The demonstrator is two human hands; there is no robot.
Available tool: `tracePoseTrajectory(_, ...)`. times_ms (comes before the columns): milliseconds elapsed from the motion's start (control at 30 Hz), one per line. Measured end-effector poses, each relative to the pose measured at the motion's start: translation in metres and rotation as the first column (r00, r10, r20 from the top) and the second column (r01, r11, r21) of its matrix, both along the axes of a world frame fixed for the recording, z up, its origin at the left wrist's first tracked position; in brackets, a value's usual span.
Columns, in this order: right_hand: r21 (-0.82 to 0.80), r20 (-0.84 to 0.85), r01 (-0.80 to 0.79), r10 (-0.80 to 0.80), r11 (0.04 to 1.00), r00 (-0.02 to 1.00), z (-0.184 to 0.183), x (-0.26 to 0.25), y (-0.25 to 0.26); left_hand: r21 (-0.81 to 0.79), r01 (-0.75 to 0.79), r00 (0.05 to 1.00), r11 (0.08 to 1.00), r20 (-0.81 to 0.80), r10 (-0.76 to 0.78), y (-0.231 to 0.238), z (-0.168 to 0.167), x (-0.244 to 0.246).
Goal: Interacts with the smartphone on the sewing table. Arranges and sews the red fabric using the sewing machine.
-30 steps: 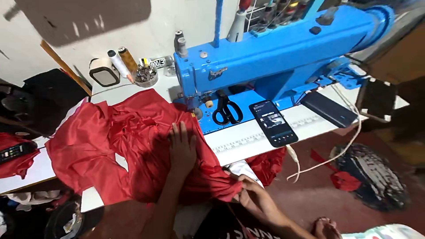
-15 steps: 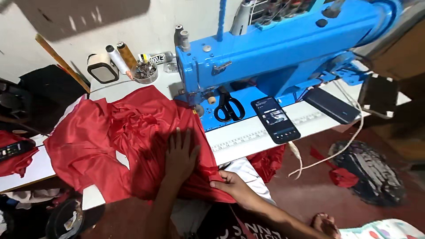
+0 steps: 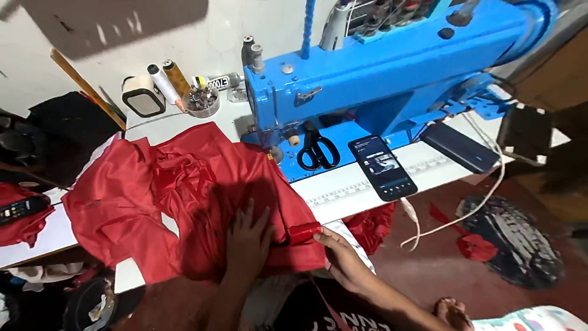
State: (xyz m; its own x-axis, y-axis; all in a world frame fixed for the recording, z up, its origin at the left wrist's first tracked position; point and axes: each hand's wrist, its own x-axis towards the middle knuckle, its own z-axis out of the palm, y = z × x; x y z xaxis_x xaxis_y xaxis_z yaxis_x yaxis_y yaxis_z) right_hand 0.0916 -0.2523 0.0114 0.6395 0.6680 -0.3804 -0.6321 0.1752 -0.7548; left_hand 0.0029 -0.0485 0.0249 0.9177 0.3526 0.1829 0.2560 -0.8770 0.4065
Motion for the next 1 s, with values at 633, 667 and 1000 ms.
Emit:
tracePoseTrajectory(633,-0.309,0.595,0.178,0.044,0.934,0.803,-0.006,-0.002,-0.002,0.014,0.157,0.987,0.987,0.037,-0.157,-0.013,0.052,0.016)
tracePoseTrajectory(667,-0.299,0.595,0.184,0.032,0.936,0.803,-0.007,-0.003,-0.003,-0.016,0.232,0.963,0.973,0.142,-0.227,-0.021,0.037,0.018)
tracePoseTrajectory(1000,-0.233,0.648,0.212,-0.011,0.949,0.761,-0.017,-0.013,-0.016,0.208,0.297,0.876,0.932,0.329,-0.352,-0.043,-0.032,-0.001)
